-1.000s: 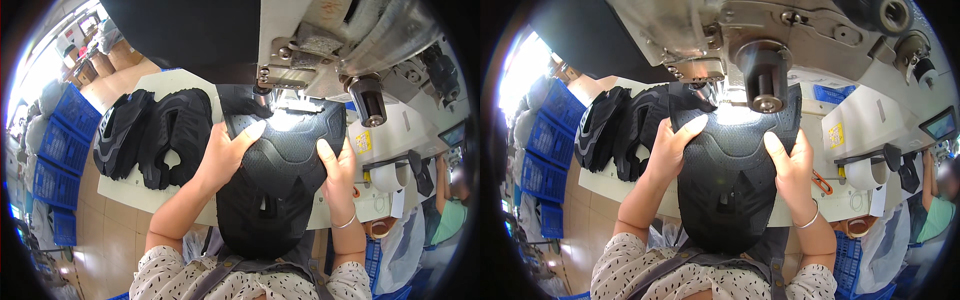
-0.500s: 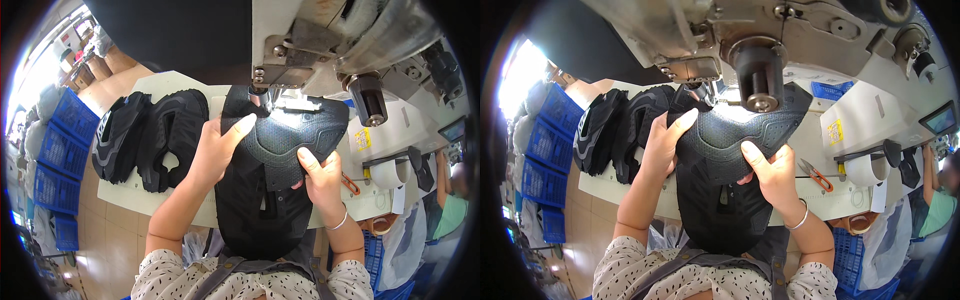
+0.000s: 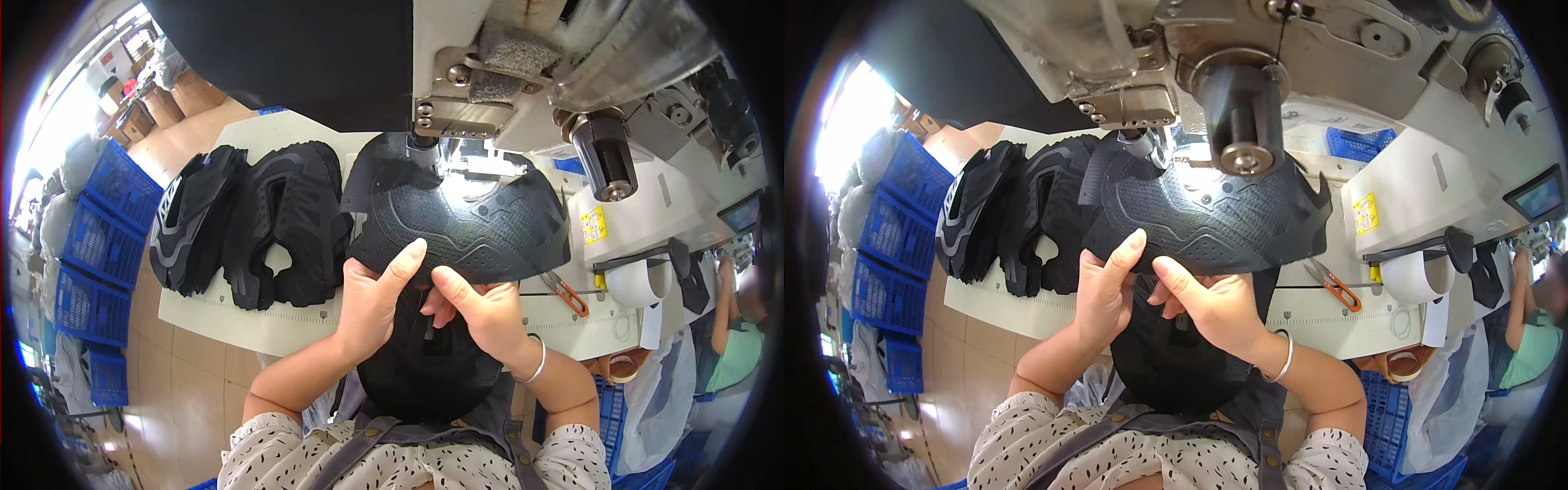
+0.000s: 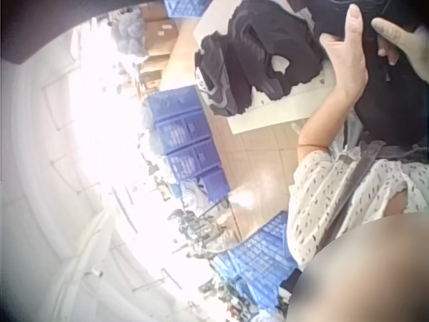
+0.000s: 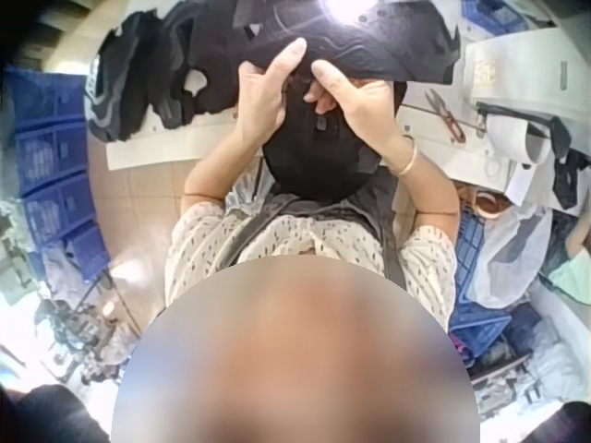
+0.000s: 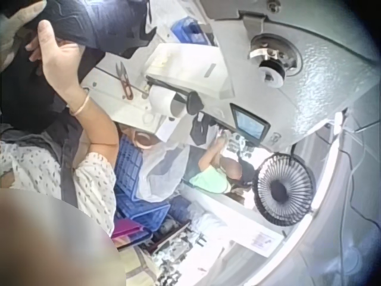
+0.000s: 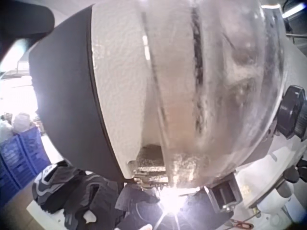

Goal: Using a sewing machine to stitch together the components of a black mesh and leather shoe upper.

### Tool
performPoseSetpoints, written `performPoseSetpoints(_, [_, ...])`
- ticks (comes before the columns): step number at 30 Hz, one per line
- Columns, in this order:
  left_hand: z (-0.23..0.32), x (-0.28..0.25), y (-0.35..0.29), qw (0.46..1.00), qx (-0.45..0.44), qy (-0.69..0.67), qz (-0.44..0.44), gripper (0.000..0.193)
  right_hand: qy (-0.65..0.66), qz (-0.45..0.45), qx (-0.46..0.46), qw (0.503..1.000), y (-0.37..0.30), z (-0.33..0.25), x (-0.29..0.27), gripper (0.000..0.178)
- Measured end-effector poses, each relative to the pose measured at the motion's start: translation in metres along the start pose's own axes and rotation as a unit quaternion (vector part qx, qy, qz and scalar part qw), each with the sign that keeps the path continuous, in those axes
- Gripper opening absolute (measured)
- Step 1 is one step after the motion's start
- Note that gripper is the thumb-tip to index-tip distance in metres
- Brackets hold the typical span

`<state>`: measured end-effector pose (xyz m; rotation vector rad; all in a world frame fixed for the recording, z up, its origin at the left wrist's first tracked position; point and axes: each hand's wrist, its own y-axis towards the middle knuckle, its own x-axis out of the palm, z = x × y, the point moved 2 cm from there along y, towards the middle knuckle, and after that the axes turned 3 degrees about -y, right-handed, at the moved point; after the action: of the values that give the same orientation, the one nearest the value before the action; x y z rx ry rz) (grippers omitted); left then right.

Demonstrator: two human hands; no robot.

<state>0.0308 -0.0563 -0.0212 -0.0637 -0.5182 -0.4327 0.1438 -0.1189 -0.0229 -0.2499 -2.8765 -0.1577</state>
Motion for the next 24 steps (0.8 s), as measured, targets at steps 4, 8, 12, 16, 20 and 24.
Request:
performPoseSetpoints(4, [0.000,0.005,0.003,0.997,-0.066,-0.024,-0.020,0.012,-0.006,0.007,0.027,1.000,0.003,0.005,0.005,0.015])
performPoseSetpoints(8, [0.002,0.010,0.013,0.999,-0.041,-0.010,-0.031,0.010,-0.055,-0.068,0.073,0.993,-0.012,0.000,0.007,0.017])
performPoseSetpoints(12, [0.003,0.004,0.018,0.999,-0.001,0.045,-0.031,0.016,-0.315,-0.112,-0.184,0.925,-0.036,-0.033,-0.004,0.009])
performPoseSetpoints(16, [0.006,-0.003,0.019,0.996,-0.040,0.070,-0.023,0.018,-0.504,0.216,-0.372,0.749,-0.007,-0.058,-0.055,0.019])
performPoseSetpoints(20, [0.009,0.002,0.019,0.997,-0.052,0.059,-0.009,0.017,-0.274,0.058,-0.104,0.954,0.027,-0.043,-0.091,0.031])
performPoseSetpoints(24, [0.011,0.008,0.015,0.997,-0.039,0.066,0.006,0.015,-0.190,0.050,-0.119,0.973,0.026,-0.047,-0.093,0.038])
